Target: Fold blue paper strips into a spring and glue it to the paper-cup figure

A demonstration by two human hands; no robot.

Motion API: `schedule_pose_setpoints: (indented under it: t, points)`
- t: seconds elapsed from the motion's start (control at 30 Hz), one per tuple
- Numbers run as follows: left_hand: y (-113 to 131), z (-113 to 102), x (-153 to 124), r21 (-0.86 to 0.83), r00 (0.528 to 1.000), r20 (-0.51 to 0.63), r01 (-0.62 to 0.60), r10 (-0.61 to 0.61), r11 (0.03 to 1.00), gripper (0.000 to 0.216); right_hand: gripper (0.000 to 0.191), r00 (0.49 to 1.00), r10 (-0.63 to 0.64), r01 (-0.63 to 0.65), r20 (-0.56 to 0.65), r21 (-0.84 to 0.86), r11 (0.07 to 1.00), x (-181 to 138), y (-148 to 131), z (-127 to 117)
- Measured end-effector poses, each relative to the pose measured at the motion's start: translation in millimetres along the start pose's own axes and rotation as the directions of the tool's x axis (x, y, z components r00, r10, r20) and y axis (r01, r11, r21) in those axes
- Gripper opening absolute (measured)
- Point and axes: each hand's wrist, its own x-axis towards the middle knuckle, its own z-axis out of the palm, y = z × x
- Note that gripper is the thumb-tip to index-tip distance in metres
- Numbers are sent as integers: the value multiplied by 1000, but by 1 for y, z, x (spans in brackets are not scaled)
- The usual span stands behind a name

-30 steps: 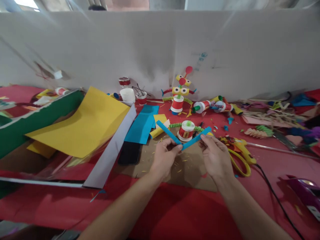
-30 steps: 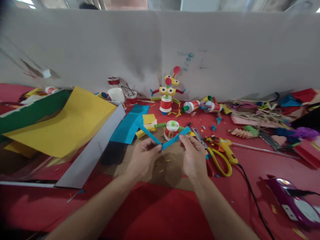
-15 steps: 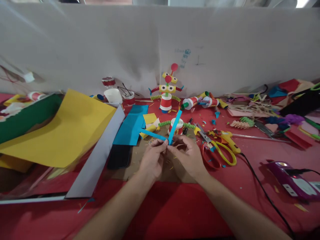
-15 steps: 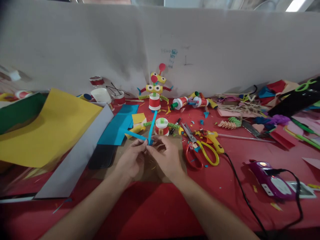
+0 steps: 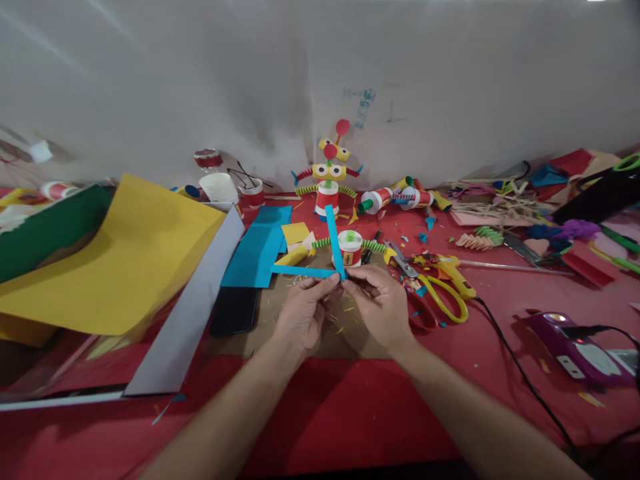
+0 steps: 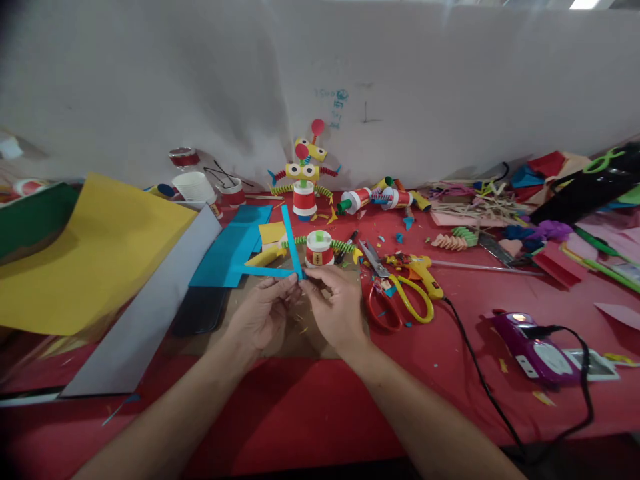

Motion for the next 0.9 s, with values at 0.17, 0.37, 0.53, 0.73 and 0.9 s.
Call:
schedule_pose_setpoints:
  t: [0.17,0.37,0.53,0.73,0.9]
  points:
    - [-6,3,-4,56,989,-54,-133,136,990,9,13,979,194,-202,59,190,961,0,-1,3]
    - [-11,2,-5,19,989,-57,-135,136,991,9,9,933,360,-337,23,411,847,1,4,8]
    - [-11,1,-2,-43,995,-67,-81,78,996,8,9,907,419,-367,35,551,750,2,7,11]
    - [-12,3,-5,-45,996,-39,-80,78,996,8,10,913,408,-328,-24,554,765,-1,6,12]
    - [-14,4,-7,-3,991,-15,-134,134,991,7,10,912,410,-328,-22,563,759,-3,5,13]
